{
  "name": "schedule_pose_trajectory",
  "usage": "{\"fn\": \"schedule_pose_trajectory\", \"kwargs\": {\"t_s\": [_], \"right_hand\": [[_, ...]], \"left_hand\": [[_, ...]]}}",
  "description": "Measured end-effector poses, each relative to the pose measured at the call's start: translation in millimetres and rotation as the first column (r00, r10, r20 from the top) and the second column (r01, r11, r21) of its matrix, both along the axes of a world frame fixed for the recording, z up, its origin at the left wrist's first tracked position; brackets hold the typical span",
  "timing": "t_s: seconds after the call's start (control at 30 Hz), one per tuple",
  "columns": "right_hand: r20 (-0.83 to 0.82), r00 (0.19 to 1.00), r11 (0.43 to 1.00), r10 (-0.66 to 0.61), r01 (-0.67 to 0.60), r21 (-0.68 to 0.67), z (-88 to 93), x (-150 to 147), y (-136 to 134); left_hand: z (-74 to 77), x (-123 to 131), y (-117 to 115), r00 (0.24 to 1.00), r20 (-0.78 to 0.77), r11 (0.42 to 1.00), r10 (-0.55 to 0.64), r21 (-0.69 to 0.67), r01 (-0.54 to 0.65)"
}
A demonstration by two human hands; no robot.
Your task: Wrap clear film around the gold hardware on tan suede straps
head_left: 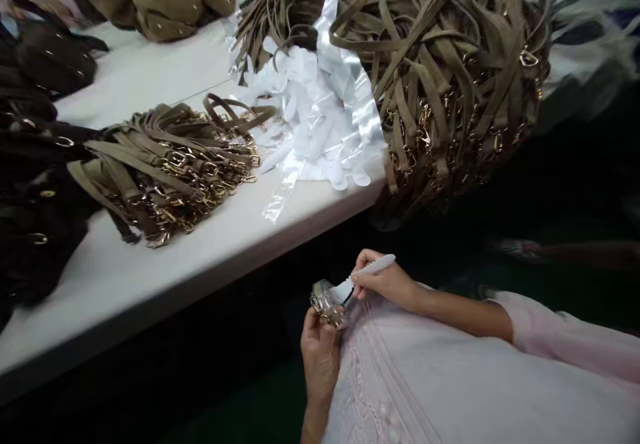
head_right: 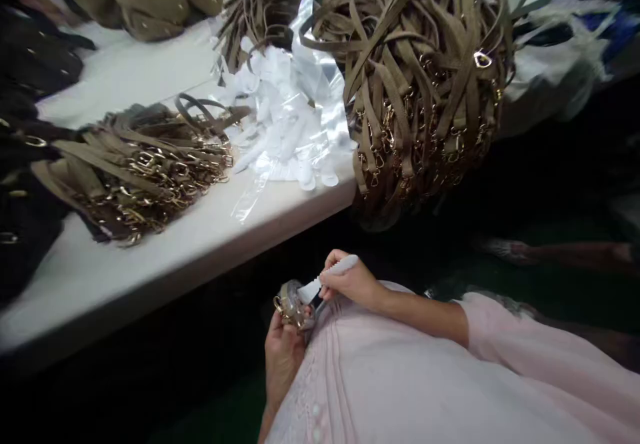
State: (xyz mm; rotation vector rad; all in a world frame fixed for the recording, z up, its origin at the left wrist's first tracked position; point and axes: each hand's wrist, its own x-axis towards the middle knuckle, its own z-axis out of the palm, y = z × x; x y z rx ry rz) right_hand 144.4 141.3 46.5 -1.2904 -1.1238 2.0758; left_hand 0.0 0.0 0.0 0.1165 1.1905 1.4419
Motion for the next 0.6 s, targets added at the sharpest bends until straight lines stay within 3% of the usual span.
{"fn": "schedule_pose_trajectory", "kwargs": {"t_s": [0.2,0.43,0.6], "right_hand": [[-0.075,0.997,0.998,0.026,-0.031,-0.061,-10.3,-5,-2],[-0.142,0.975,0.975,0.17,-0.187,-0.116,-18.8,-1,-11],[-0.098,0.987,0.964,0.13,-0.149,-0.221,-26.9,-3,-16]], "left_hand": [[-4.8,-6,1,0.973,-0.224,0.998,-0.064,-0.044,0.055],[4.1,-3,-2,0.989,-0.067,0.99,-0.132,-0.057,0.129],[16.1,0,12,0.938,-0.311,0.985,-0.15,-0.133,0.113]]}}
